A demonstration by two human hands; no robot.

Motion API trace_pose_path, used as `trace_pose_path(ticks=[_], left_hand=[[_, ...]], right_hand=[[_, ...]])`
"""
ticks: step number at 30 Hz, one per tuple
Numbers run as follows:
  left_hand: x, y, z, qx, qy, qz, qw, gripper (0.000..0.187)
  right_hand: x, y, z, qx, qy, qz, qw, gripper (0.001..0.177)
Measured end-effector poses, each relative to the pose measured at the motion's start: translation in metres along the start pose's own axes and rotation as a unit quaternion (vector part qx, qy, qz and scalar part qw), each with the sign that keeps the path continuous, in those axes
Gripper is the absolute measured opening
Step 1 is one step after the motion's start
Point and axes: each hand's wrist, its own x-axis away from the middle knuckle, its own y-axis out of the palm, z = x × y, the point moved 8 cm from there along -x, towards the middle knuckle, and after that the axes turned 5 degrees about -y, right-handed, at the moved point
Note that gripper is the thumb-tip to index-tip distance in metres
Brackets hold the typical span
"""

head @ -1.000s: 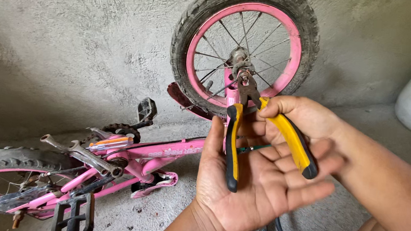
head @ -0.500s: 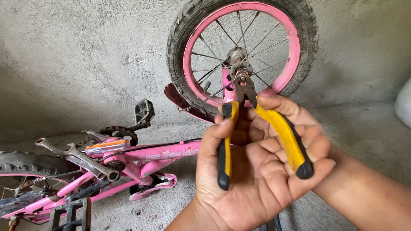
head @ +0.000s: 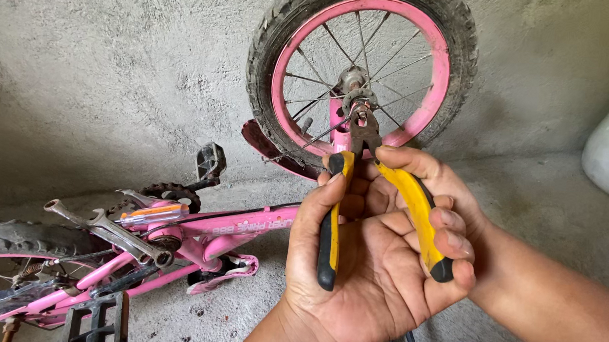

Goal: The person repairs a pink children's bicycle lying upside down on a concrete floor. They use pliers on the chain and drivetrain, a screwdriver near the chain guard, and wrenches to loosen and tighten the rear wheel axle nuts, adjusting the wheel by hand.

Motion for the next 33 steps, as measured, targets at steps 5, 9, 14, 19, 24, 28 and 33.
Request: trace_pose_path(ticks=[5,9,14,19,24,28,33], left_hand=[[-0.001,0.003,0.002,-0.019,0.008,0.011,1.000,0.077],[0.001,0.005,0.004,-0.023,0.010,0.024,0.999,0.073],[0.001,0.002,0.005,-0.018,0.000,0.027,0.999,0.077],[0.009,-0.008,0.009,-0.088,-0.027,0.029,0.995,0.090],[0.005,-0.009,0.003,-0.010,-0.027,-0.029,0.999,0.088],[-0.004,-0.011,-0.004,0.014,-0.008,-0.035,0.999,0.087],[-0.008,-0.011,-0.007,0.034,0.008,-0.040,0.999,0.082]], right_hand=[[0.001,-0.002,-0.002,-0.012,0.006,-0.012,1.000,0.049],[-0.001,-0.002,-0.001,-0.026,0.014,-0.024,0.999,0.051],[-0.001,-0.004,0.001,-0.049,0.032,-0.044,0.997,0.052],[0.000,-0.008,0.011,-0.088,0.062,-0.068,0.992,0.054],[0.011,0.005,0.015,-0.100,0.094,-0.095,0.986,0.055],[0.010,-0.010,0.002,0.011,0.002,0.087,0.996,0.052],[0.003,-0.004,-0.001,0.067,-0.020,0.126,0.990,0.052]])
